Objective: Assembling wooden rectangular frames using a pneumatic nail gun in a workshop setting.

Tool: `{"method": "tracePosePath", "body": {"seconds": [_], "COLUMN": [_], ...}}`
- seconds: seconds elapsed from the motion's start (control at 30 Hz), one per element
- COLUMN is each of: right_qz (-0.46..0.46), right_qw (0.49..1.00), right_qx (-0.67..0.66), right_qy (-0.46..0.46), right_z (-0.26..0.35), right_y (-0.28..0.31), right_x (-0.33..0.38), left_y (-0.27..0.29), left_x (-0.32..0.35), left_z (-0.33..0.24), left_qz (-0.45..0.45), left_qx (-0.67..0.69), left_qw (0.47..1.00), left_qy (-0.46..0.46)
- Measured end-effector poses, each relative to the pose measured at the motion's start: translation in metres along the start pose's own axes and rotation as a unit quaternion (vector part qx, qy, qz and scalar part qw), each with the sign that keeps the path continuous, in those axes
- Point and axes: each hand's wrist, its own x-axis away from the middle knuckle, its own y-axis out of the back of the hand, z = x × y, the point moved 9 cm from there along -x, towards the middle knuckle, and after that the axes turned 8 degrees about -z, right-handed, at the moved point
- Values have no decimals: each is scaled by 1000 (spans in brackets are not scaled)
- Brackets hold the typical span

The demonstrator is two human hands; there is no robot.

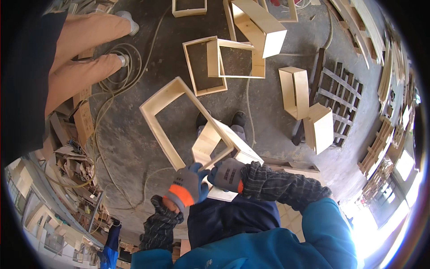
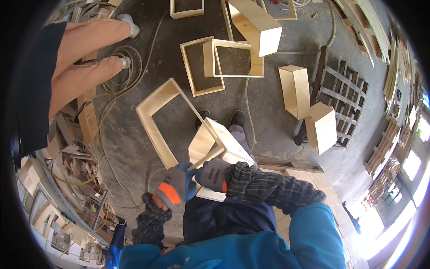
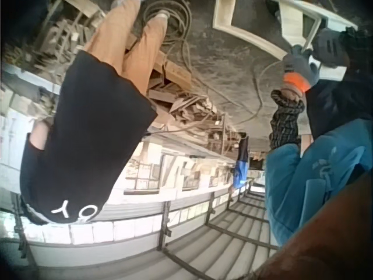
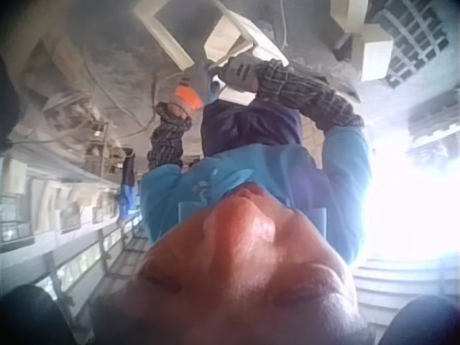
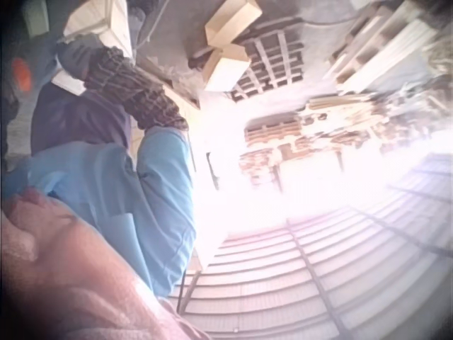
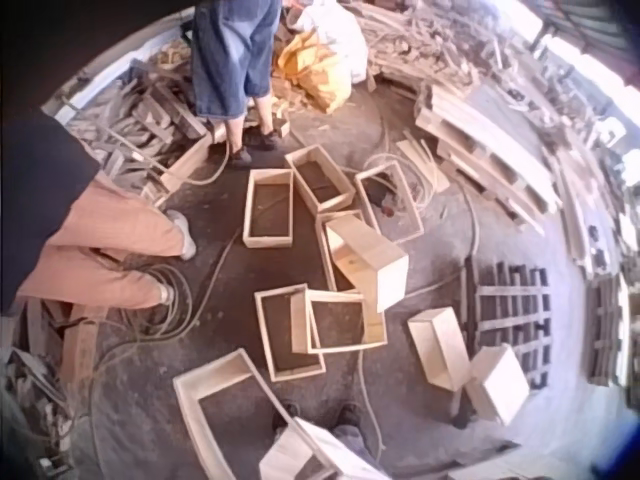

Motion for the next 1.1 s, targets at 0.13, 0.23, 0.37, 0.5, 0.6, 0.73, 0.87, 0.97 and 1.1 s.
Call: {"method": "tracePosePath", "body": {"seconds": [0.13,0.23,0.37,0.5,0.6,0.73,0.87,0.97,1.1], "right_qz": [-105,-56,73,-499,-651,-475,-434,-364,-337], "right_qw": [991,996,963,857,713,711,707,739,797], "right_qx": [-82,-64,-190,-129,-128,-61,-176,-174,-80], "right_qy": [24,-13,-178,29,-227,-514,-530,-539,-495], "right_z": [19,17,6,-26,-208,-407,-475,-452,-383], "right_y": [21,11,2,156,202,115,50,27,17], "right_x": [-11,-30,-31,12,-12,-105,-138,-100,3], "left_y": [-4,-14,-29,-63,-53,-37,-24,-8,8], "left_x": [32,32,40,66,77,81,93,125,185], "left_z": [-16,0,5,30,43,55,79,104,117], "left_qz": [48,-16,-154,-67,-122,-160,-210,-273,-320], "left_qx": [-56,-25,72,20,85,79,202,199,218], "left_qw": [997,996,985,990,978,970,930,888,854], "left_qy": [-15,79,39,120,149,165,225,311,348]}}
